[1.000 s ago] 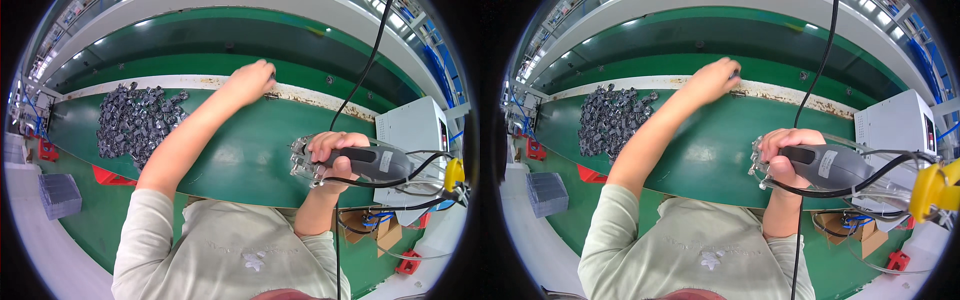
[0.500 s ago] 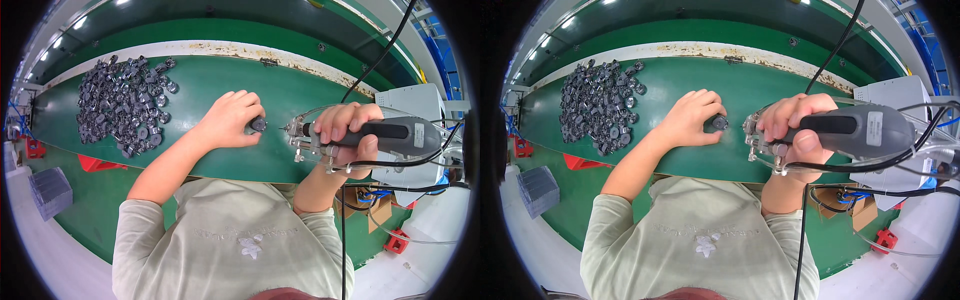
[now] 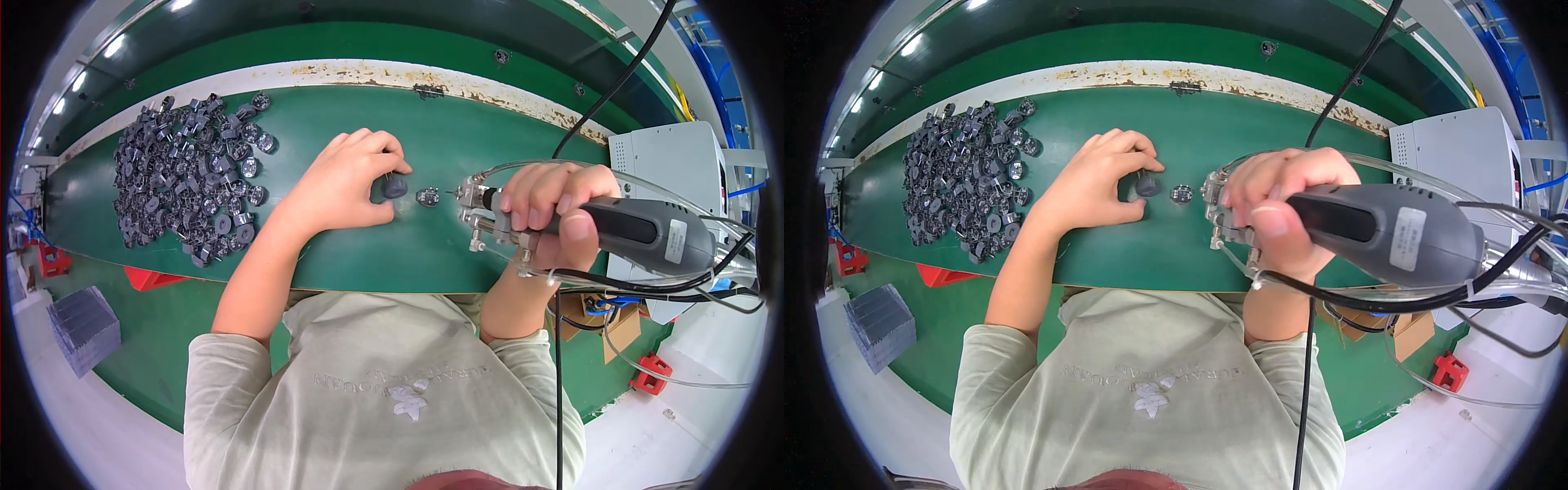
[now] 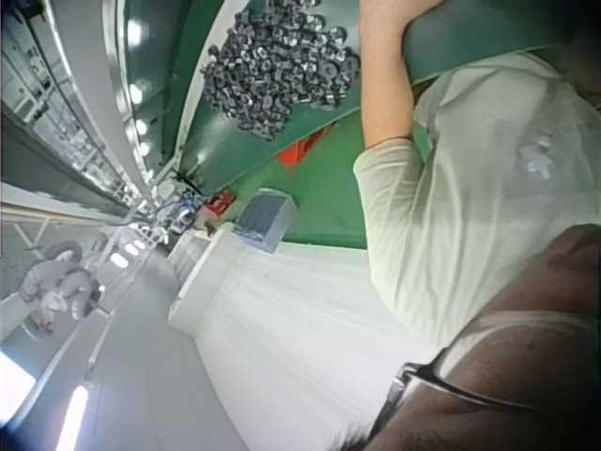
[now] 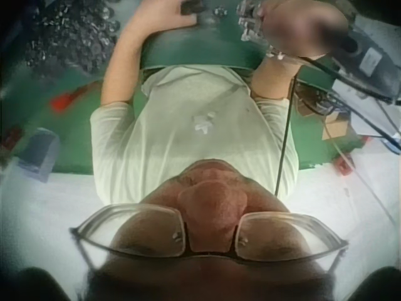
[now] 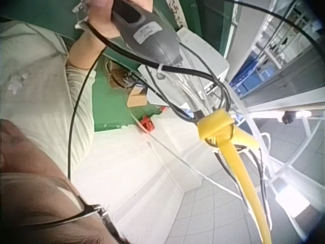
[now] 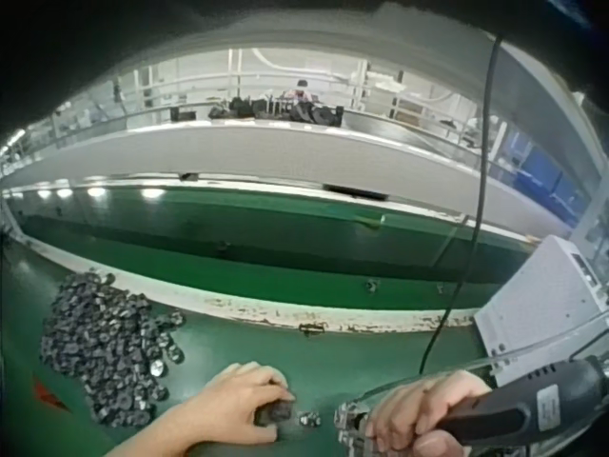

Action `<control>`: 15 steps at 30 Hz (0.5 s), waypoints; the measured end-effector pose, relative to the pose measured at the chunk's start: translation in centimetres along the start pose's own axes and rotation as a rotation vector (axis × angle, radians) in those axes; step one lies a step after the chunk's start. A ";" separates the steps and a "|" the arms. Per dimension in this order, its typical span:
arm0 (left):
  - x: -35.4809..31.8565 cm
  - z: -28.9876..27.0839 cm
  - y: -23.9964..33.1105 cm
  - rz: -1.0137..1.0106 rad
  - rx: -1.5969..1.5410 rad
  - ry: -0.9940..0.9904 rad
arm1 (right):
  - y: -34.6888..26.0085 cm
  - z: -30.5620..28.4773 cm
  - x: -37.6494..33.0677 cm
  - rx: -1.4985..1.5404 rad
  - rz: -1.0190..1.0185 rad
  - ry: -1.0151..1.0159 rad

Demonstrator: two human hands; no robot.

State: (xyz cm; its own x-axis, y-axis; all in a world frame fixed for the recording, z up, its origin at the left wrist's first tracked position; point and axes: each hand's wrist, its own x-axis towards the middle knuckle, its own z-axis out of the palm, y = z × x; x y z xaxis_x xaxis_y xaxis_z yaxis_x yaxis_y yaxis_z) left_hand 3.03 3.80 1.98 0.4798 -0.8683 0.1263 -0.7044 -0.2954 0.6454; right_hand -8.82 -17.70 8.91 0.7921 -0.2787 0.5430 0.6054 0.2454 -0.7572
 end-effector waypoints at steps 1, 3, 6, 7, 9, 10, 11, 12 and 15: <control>0.0 0.1 0.1 0.003 -0.029 0.031 | 0.2 0.3 -0.1 -0.006 -0.001 -0.005; 0.2 0.6 0.7 0.009 -0.088 0.091 | 0.6 0.3 -0.2 0.004 -0.016 -0.022; 0.4 2.6 0.6 0.098 -0.042 0.127 | 1.3 0.1 -0.3 0.012 -0.027 -0.055; 0.5 2.7 0.7 0.094 -0.032 0.114 | 1.5 -0.1 -0.3 0.012 -0.031 -0.067; 0.5 2.8 0.6 0.087 -0.011 0.089 | 1.7 0.2 -0.4 0.015 -0.029 -0.059; 0.6 2.9 0.6 0.086 -0.013 0.092 | 1.8 0.3 -0.3 0.016 -0.028 -0.056; 0.6 3.0 0.5 0.085 -0.014 0.095 | 1.9 0.2 -0.3 0.008 -0.031 -0.064; 0.6 3.0 0.5 0.085 -0.015 0.098 | 2.0 0.2 -0.3 -0.001 -0.034 -0.072; 0.6 3.3 0.3 0.099 -0.001 0.100 | 2.1 0.1 -0.3 -0.009 -0.038 -0.101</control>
State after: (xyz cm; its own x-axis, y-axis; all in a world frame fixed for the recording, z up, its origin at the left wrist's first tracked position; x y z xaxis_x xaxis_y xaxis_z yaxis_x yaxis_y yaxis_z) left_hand 1.35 1.92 -0.18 0.4582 -0.8489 0.2635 -0.7501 -0.2101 0.6271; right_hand -7.79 -16.98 7.24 0.7724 -0.1926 0.6052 0.6351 0.2277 -0.7381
